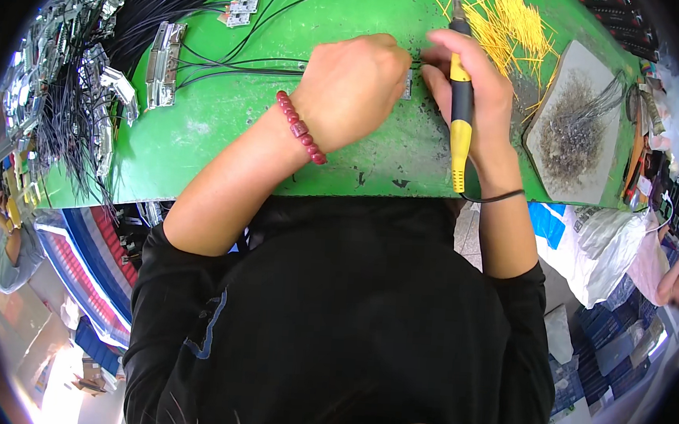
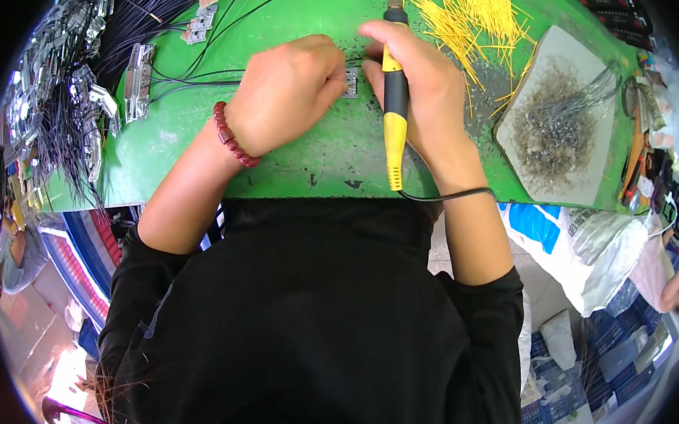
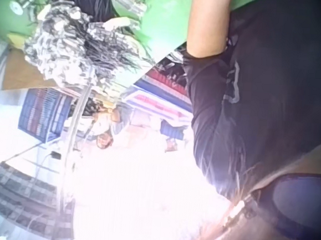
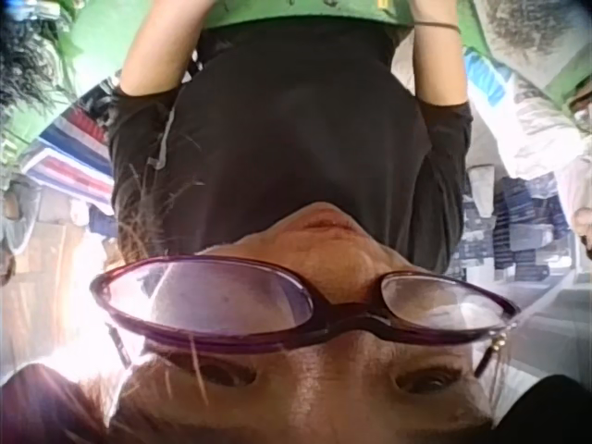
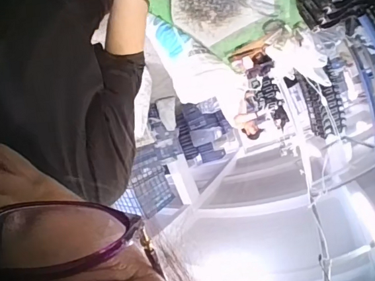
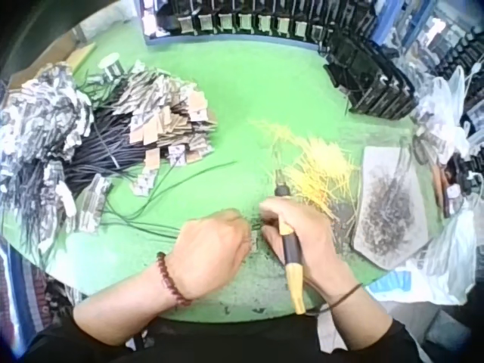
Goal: The person solders wires and circuit boards into plastic shells using a soldering iron, places assembled shells into a crate, and ties a bag.
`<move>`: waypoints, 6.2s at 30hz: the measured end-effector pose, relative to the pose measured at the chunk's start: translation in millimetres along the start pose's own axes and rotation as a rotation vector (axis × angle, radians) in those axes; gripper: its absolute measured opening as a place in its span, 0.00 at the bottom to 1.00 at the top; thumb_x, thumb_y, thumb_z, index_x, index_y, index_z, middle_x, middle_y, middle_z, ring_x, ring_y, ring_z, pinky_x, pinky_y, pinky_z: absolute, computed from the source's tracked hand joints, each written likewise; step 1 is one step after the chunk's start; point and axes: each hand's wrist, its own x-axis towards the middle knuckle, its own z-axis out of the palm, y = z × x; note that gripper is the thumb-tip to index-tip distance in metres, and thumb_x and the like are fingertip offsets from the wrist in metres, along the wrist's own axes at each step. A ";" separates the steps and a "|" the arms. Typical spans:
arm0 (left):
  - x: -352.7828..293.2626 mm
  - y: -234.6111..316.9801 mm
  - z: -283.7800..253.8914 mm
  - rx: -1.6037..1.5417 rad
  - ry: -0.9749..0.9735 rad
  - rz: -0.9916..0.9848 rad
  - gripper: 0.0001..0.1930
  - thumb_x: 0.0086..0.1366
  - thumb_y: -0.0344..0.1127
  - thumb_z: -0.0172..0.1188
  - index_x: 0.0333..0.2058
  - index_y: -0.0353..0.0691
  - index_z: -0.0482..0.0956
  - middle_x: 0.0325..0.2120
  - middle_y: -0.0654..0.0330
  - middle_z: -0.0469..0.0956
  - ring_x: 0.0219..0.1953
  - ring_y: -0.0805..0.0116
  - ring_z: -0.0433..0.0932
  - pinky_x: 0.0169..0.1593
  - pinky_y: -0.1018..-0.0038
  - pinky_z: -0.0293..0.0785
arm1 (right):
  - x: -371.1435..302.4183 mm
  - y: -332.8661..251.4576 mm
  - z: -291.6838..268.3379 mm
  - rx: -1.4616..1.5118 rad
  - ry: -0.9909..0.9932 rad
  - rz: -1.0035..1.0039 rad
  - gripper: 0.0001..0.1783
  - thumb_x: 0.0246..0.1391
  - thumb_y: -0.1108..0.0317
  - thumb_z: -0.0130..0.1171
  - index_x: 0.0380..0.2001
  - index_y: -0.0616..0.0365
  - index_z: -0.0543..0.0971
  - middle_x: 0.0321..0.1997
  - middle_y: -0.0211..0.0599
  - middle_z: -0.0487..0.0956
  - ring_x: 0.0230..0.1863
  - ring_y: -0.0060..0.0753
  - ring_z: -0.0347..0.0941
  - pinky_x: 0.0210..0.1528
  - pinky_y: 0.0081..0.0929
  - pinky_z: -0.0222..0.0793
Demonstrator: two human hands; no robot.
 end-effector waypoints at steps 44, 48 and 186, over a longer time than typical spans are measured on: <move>-6.3 -2.4 6.5 -0.200 0.136 -0.054 0.05 0.54 0.31 0.61 0.26 0.35 0.76 0.24 0.53 0.77 0.27 0.53 0.77 0.31 0.64 0.72 | -24.9 -10.0 11.3 0.118 0.162 0.053 0.17 0.53 0.77 0.60 0.47 0.54 0.75 0.26 0.30 0.80 0.27 0.17 0.74 0.32 0.18 0.70; -5.0 -3.1 9.0 -0.114 0.156 -0.011 0.04 0.53 0.29 0.60 0.24 0.35 0.76 0.23 0.53 0.76 0.27 0.52 0.76 0.31 0.63 0.72 | -38.0 -12.4 -11.9 0.415 0.193 0.255 0.25 0.63 0.55 0.51 0.55 0.64 0.70 0.24 0.36 0.81 0.20 0.14 0.67 0.23 0.12 0.60; 3.0 -18.0 -45.2 -0.061 0.165 0.055 0.04 0.53 0.28 0.62 0.28 0.38 0.76 0.28 0.55 0.75 0.33 0.53 0.76 0.35 0.64 0.73 | -46.7 -26.8 -22.3 0.612 0.215 0.463 0.15 0.62 0.70 0.54 0.51 0.60 0.72 0.28 0.37 0.81 0.22 0.17 0.72 0.25 0.15 0.68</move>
